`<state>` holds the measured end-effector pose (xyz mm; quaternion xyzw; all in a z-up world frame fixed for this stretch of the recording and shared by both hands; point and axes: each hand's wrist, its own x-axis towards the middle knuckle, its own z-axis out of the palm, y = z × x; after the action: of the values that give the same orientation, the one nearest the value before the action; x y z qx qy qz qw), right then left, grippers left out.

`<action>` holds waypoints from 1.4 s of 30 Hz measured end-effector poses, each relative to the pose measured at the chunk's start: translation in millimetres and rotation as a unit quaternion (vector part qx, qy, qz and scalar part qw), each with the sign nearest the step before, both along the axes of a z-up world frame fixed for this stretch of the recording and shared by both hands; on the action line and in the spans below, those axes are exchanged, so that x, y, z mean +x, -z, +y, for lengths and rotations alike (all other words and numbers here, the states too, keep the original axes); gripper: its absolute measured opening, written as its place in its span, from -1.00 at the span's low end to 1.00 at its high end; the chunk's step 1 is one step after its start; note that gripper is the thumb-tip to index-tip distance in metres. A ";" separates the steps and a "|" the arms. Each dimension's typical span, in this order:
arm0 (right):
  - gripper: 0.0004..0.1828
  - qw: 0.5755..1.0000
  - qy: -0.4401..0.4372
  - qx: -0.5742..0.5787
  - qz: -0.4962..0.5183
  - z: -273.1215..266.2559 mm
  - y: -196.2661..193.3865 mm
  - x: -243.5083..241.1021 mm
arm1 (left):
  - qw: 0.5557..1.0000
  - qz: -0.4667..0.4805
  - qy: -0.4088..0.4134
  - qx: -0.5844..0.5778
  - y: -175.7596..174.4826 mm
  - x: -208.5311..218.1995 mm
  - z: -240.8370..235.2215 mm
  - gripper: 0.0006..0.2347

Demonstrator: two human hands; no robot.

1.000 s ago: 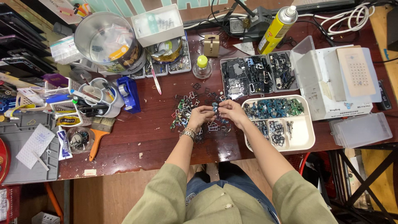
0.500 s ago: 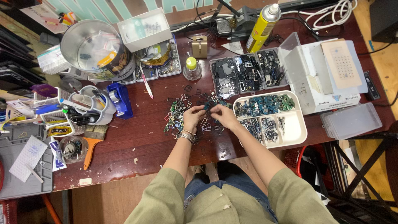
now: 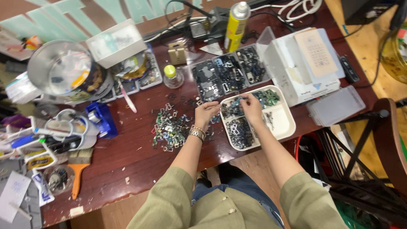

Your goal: The person sorts small electronic components from a pile on the table into a compartmentalized tray. They pick up individual pieces, inspect them, and place them into specific sections of the tray.

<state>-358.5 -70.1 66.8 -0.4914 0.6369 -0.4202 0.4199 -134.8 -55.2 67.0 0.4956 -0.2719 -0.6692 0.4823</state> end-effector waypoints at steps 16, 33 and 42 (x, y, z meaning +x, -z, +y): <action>-0.76 0.978 -0.117 0.150 -0.082 6.2 -45.2 -18.3 | 0.993 0.045 0.082 0.076 -0.5 -51.6 -15.2 -0.79; -0.76 0.965 -0.090 0.061 0.238 71.8 -24.4 -9.3 | 0.994 -0.039 0.081 0.068 30.9 -16.8 13.2 -0.78; -0.76 0.949 -0.277 0.028 0.144 23.4 -20.2 104.7 | 0.912 -0.404 -0.070 -0.031 19.0 102.8 45.5 -0.85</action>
<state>-253.7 -46.7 86.9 -0.6920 0.5409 -0.1939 0.4370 -32.0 -9.7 48.1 0.7263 -0.4287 -0.3680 0.3916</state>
